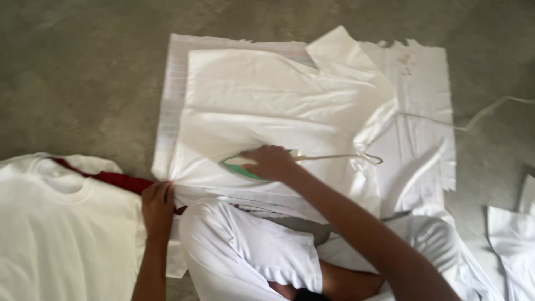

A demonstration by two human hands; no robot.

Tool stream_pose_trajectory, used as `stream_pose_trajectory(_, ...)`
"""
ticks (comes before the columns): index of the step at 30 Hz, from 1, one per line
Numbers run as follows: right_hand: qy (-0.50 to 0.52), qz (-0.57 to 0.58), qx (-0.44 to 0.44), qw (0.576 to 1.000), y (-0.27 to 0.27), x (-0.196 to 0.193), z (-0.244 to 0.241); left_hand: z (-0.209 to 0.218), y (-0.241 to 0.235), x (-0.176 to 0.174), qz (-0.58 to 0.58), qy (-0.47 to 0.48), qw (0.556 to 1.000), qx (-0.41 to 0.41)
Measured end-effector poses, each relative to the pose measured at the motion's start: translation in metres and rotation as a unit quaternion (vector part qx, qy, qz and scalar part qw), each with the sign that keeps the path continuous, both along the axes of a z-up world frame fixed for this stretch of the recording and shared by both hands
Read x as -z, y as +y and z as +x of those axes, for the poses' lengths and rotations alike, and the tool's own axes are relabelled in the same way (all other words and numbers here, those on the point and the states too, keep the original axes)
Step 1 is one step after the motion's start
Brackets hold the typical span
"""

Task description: The person irons a white t-shirt laid out on a patterned cloth on the floor. They use a green iron to smooth the fabric, frequently adjusting the shirt's position and folding it over to reach different sections.

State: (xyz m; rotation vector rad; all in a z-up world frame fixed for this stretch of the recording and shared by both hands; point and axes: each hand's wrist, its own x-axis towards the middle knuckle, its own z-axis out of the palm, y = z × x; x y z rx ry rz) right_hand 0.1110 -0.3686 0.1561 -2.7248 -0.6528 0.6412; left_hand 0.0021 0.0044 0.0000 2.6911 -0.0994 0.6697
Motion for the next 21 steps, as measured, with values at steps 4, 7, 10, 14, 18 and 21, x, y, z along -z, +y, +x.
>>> stream_pose_trajectory(4, 0.012, -0.004, 0.102, 0.995, -0.133, -0.005, -0.001, 0.006, 0.01, -0.003, 0.03, 0.011, 0.999, 0.03)
stream_pose_trajectory(7, -0.001, 0.004, 0.112, 0.994, -0.236, 0.0, -0.008, 0.019, 0.013, -0.016, 0.027, 0.043, 0.996, 0.073)
stream_pose_trajectory(10, 0.033, -0.049, 0.212, 0.976, -0.295, -0.02, -0.015, 0.051, -0.001, -0.053, 0.104, 0.169, 0.979, 0.042)
stream_pose_trajectory(14, 0.016, -0.1, 0.228, 0.968, -0.346, -0.013, -0.023, 0.092, -0.077, -0.097, 0.296, 0.431, 0.852, -0.01)
stream_pose_trajectory(18, -0.014, -0.115, 0.273, 0.955, -0.379, -0.016, -0.033, 0.079, -0.254, -0.112, -0.07, 0.146, 0.937, 0.309)
stream_pose_trajectory(21, -0.02, -0.073, 0.31, 0.948, -0.397, -0.024, -0.043, 0.014, -0.412, -0.058, -0.174, 0.143, 0.83, 0.51)
